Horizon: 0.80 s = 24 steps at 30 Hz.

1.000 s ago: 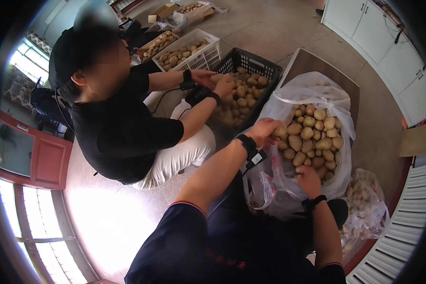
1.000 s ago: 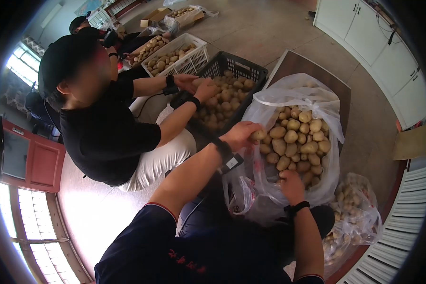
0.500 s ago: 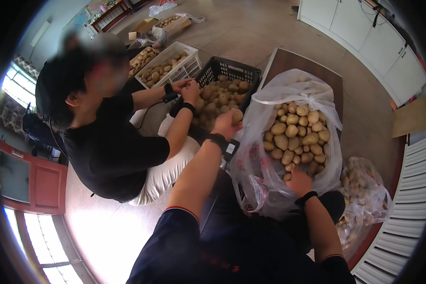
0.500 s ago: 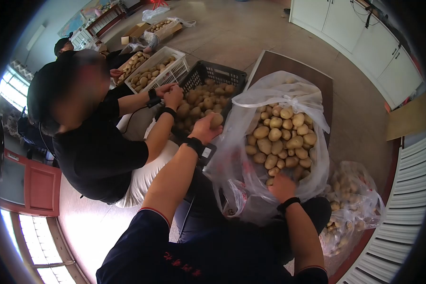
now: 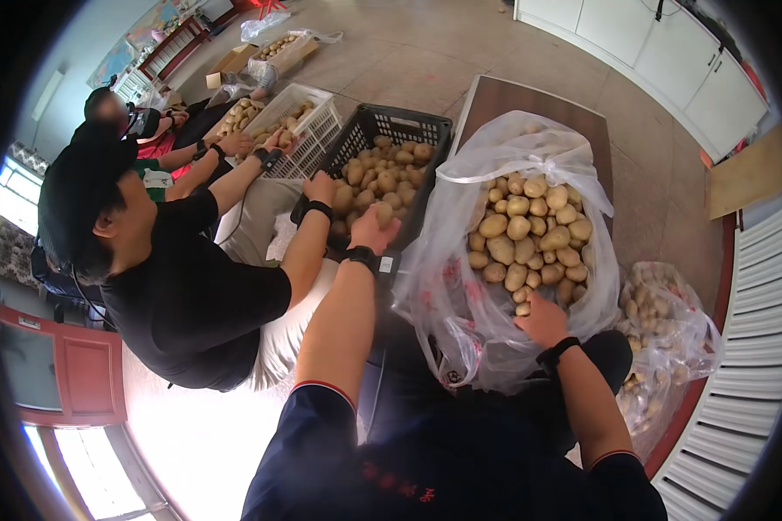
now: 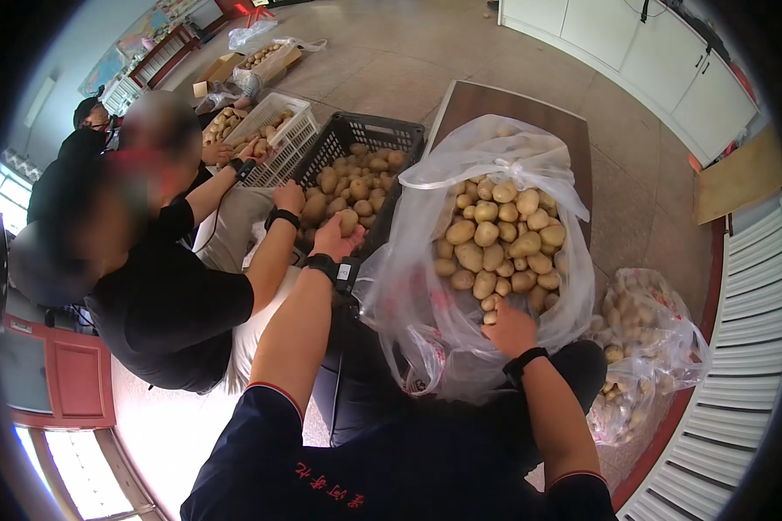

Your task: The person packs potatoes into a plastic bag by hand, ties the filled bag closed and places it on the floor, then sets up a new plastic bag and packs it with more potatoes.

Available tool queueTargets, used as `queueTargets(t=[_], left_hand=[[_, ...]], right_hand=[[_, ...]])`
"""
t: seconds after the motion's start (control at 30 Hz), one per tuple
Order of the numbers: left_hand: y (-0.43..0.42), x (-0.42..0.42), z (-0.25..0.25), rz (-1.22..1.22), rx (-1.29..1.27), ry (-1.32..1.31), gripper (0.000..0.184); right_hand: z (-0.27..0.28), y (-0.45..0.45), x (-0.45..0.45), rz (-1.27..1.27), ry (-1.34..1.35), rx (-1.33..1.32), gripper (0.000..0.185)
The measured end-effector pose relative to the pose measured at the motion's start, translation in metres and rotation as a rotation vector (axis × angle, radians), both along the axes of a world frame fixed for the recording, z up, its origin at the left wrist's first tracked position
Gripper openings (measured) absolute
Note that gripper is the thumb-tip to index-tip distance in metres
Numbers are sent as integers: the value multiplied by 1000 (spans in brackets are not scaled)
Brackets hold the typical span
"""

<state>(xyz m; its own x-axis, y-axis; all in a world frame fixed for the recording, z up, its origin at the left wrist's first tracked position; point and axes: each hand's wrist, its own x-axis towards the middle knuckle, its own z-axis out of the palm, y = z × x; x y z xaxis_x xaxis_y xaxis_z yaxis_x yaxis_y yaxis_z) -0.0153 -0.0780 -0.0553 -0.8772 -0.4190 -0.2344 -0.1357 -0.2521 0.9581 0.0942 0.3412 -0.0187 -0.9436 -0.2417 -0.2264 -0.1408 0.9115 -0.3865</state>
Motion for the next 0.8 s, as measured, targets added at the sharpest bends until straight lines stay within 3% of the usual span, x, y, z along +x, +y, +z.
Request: queueTargets(t=[0.03,0.17,0.43,0.63,0.7,0.73,0.8], left_hand=[[11,5,30,167,537,-156,32],[6,4,14,101,402,-113,31],[-8,-9,-9,316,564,-181,33],[14,-8,16,175,465,-159,28],[17,-9,18,104,431,-162,27],[20,-10,19,54,391,-152,25],[29,-10,25,39,376,-158,29]], right_hand=[[1,2,-2,-2,-2,0,42],[2,8,-9,-126,-60,-112,45],[-11,19,-11,-192,-125,-301,47],[-19,9,2,-90,-184,-276,41],[-36,10,9,110,24,-432,35],[-34,10,11,88,22,-419,35],[-30,6,9,131,-150,-279,27]])
